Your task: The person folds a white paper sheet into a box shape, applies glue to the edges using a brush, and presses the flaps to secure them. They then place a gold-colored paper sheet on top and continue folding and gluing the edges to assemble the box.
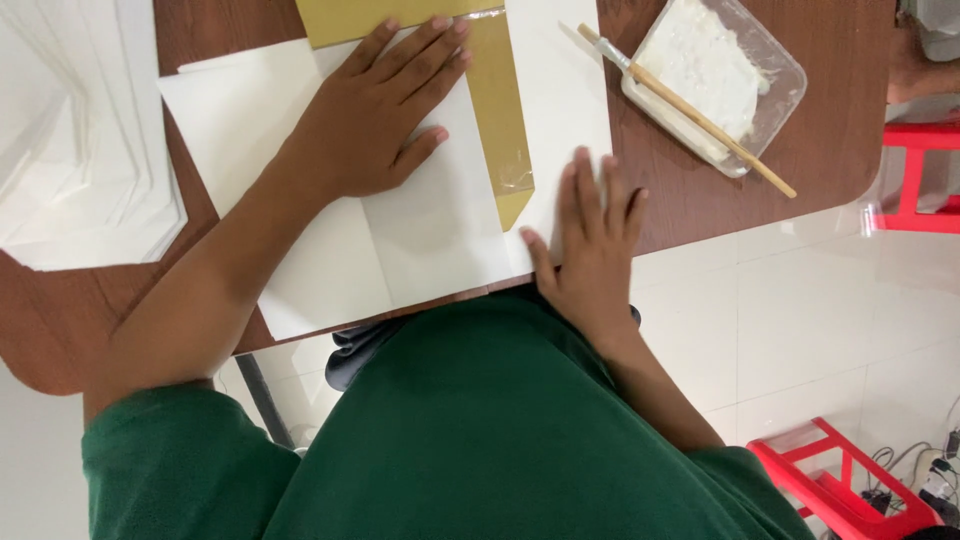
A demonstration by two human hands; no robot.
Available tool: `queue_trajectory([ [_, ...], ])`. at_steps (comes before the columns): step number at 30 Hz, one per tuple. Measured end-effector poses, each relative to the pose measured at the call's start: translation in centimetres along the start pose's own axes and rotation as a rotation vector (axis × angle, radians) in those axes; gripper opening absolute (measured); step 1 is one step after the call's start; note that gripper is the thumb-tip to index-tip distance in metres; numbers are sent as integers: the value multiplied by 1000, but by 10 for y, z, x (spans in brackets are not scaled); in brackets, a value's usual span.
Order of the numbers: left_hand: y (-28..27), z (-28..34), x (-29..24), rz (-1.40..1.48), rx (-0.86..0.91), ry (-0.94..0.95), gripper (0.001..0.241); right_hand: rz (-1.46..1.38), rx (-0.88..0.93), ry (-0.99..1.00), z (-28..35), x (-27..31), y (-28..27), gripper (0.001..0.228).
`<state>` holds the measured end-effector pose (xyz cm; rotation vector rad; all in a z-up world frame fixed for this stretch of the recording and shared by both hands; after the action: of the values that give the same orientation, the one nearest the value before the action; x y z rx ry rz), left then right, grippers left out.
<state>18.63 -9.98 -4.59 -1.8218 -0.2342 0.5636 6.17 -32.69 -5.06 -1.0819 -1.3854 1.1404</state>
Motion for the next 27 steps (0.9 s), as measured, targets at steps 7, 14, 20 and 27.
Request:
queue_trajectory([
  [7,0,0,1,-14,-3,-9,59,-179,-10,-29,-1,13,-2,65],
  [14,-3,-3,1,-9,-10,-3,60,-341,169,10,1,10,13,73],
  [20,0,0,3,-12,-18,-7,59,-437,-222,19,-17,-6,-15,61],
  [27,2,0,4,-21,-3,-12,60,-662,-134,257,-35,-23,-38,63],
])
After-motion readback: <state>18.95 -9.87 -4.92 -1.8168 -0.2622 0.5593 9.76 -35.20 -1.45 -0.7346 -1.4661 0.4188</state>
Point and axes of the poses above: each hand's wrist, its own z-axis away from the middle knuckle, its own y-axis out of the palm, x = y × z, the point moved 5 cm from there along -z, towards the middle knuckle, and after that the axes turned 8 degrees about y, right-handed, at the moved point
